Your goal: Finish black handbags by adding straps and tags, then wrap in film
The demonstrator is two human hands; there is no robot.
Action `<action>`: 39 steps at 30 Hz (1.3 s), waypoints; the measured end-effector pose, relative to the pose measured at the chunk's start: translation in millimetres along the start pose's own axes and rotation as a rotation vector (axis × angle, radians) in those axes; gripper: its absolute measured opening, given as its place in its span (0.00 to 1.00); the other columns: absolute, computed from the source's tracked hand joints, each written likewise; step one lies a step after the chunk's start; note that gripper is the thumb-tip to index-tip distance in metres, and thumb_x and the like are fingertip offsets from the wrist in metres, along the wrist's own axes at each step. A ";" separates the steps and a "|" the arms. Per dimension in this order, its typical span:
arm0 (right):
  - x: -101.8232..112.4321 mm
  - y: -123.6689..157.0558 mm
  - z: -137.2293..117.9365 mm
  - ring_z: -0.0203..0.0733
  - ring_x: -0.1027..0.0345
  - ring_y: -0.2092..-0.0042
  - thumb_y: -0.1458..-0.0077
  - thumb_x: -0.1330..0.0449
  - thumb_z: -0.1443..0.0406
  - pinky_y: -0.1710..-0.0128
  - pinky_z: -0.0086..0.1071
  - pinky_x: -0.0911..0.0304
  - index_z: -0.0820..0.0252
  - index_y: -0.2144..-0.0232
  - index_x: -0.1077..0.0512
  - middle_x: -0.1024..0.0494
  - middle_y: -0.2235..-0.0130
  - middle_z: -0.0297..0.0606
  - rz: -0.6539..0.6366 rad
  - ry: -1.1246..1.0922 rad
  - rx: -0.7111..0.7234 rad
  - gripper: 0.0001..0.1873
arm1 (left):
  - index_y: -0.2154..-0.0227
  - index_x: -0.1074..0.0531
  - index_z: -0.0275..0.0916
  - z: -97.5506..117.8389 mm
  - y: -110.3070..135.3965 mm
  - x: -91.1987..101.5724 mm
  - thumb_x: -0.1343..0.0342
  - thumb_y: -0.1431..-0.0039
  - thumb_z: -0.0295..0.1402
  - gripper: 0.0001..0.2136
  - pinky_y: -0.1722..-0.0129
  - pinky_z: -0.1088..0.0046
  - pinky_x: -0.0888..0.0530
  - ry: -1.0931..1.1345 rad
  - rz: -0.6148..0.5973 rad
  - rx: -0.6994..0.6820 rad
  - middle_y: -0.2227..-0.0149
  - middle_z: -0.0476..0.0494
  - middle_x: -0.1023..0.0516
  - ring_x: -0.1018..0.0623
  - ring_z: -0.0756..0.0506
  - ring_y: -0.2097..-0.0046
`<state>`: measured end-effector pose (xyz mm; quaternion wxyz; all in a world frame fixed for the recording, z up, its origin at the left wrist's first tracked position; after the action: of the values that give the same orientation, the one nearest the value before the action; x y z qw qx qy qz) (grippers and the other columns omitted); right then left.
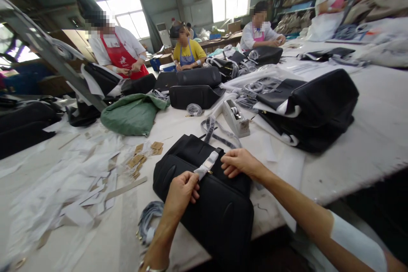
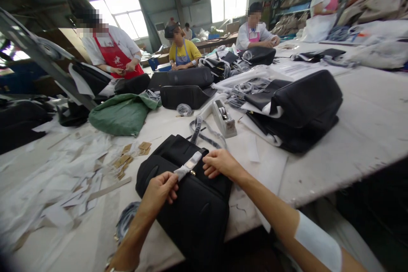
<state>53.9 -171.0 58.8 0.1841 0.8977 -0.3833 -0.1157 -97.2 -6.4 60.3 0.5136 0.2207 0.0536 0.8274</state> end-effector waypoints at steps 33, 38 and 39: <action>-41.0 -32.8 -14.4 0.47 0.24 0.62 0.53 0.40 0.65 0.68 0.29 0.36 0.62 0.71 0.22 0.18 0.67 0.46 0.102 1.360 0.175 0.08 | 0.78 0.32 0.38 -26.4 12.3 -3.5 0.42 0.50 0.46 0.16 0.85 0.80 0.35 0.119 -0.067 -0.013 0.83 0.51 0.28 0.28 0.52 0.83; -22.2 -29.5 -25.9 0.51 0.26 0.55 0.46 0.46 0.63 0.59 0.34 0.37 0.62 0.61 0.24 0.20 0.59 0.50 0.276 1.425 0.265 0.15 | 0.76 0.30 0.36 -21.6 27.6 -5.7 0.39 0.55 0.53 0.21 0.87 0.81 0.39 0.340 -0.114 0.007 0.82 0.52 0.29 0.30 0.53 0.84; -16.5 -31.2 -29.3 0.52 0.26 0.55 0.47 0.45 0.63 0.59 0.35 0.37 0.63 0.61 0.24 0.20 0.59 0.51 0.298 1.435 0.261 0.15 | 0.76 0.30 0.36 -21.0 30.8 -6.3 0.38 0.56 0.54 0.22 0.87 0.82 0.40 0.388 -0.122 0.016 0.82 0.53 0.30 0.31 0.54 0.84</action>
<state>73.0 -132.0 73.4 0.2947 0.7056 -0.2973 0.5717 -129.1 -23.4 49.3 0.5411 0.0574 0.1714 0.8213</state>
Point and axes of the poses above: each hand's wrist, its own y-axis away from the middle knuckle, its own x-axis out of the back of the hand, z = x × y, the point moved 1 cm from there along -y, towards the middle knuckle
